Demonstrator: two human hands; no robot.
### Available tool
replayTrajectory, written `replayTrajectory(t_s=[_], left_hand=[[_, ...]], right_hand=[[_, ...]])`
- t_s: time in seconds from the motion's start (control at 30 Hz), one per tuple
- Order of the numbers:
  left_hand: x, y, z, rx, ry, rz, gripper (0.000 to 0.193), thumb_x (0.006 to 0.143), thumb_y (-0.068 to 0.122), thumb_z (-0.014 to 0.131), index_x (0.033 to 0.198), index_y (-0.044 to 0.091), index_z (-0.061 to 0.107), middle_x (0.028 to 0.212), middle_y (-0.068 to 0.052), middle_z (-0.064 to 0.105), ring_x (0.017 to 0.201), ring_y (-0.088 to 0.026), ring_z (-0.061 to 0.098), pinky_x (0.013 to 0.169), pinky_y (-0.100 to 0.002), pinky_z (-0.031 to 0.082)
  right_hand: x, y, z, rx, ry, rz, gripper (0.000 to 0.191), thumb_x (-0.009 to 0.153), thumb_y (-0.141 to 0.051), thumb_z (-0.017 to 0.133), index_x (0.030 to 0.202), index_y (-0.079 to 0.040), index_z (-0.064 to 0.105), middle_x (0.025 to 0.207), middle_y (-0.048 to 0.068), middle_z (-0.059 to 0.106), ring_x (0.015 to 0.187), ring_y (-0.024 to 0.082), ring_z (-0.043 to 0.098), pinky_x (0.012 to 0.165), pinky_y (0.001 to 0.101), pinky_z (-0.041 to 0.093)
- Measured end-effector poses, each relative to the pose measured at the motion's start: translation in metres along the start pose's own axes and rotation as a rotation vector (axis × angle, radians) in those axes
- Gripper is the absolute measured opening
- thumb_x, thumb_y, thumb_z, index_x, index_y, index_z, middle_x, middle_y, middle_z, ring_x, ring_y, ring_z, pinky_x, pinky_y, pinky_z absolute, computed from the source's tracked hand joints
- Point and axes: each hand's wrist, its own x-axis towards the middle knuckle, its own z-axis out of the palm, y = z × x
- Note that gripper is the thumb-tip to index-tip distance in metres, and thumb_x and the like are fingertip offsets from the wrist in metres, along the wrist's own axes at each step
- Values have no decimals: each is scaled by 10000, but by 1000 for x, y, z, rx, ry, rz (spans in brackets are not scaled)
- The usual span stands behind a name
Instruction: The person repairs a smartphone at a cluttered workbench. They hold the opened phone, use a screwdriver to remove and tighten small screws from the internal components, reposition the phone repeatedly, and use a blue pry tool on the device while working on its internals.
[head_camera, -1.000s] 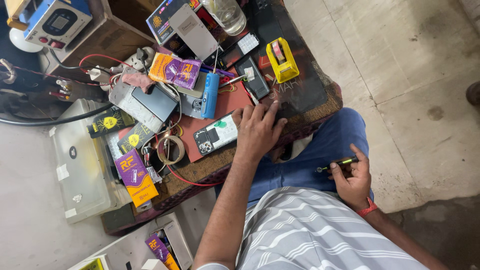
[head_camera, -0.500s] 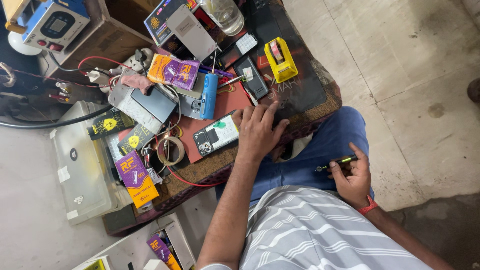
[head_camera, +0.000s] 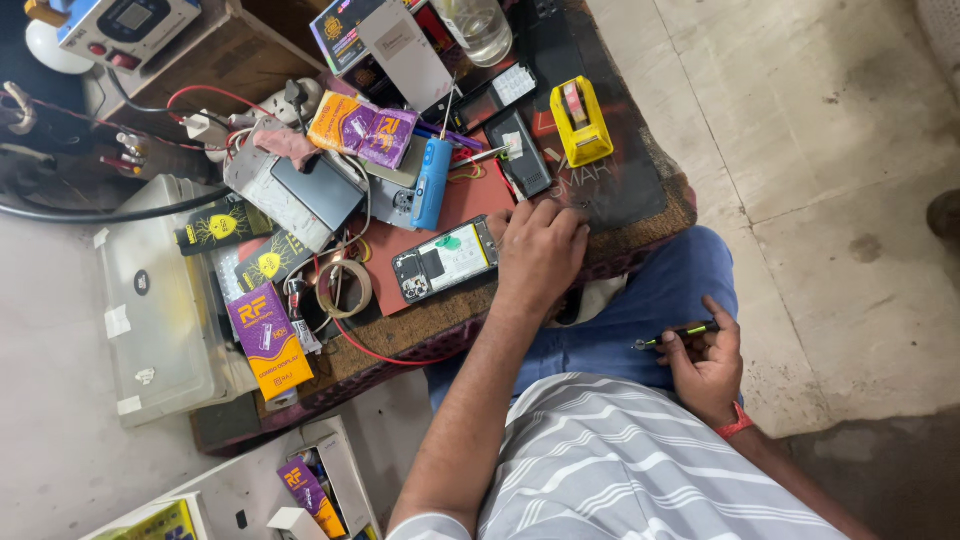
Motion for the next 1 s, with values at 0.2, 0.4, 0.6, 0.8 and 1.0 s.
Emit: replayTrajectory(t_s=[0.2, 0.4, 0.6, 0.8, 1.0], left_hand=[[15, -10, 35, 1, -137, -55, 78, 801, 173, 676, 769, 114, 716, 888, -75, 710, 925, -298, 661, 876, -545, 475], [11, -15, 59, 247, 74, -67, 110, 839, 206, 614, 763, 157, 677, 791, -52, 729, 785, -277, 721, 834, -475, 475], [-18, -27, 48, -275, 91, -397, 298, 863, 376, 559, 946, 96, 620, 769, -67, 729, 709, -323, 735, 788, -551, 509], [-72, -59, 43, -1235, 207, -486, 285, 1038, 300, 464, 897, 70, 555, 772, -25, 572, 654, -212, 567, 567, -354, 442], [-132, -82, 6, -2291, -58, -775, 303, 1099, 312, 469, 857, 132, 441, 689, 47, 396, 493, -45, 298, 391, -234, 266]], right_hand=[[-13, 8, 7, 90, 37, 8, 653, 1017, 71, 660, 1575, 8, 327, 991, 138, 637, 797, 174, 677, 723, 291, 592], [-36, 17, 18, 184, -52, -102, 648, 1108, 223, 579, 1634, 30, 252, 1180, 213, 610, 946, 244, 686, 846, 368, 652], [-18, 20, -3, 242, -57, 31, 635, 1053, 64, 481, 1619, -16, 203, 1196, 212, 644, 978, 276, 716, 789, 429, 675], [8, 8, 15, 683, -153, 278, 177, 1200, -100, 457, 1313, 37, 463, 1107, 161, 628, 952, 248, 694, 815, 349, 626], [-14, -59, 82, 625, -317, 226, 60, 1183, -36, 546, 1156, 4, 510, 1087, 140, 642, 984, 238, 739, 890, 311, 630]])
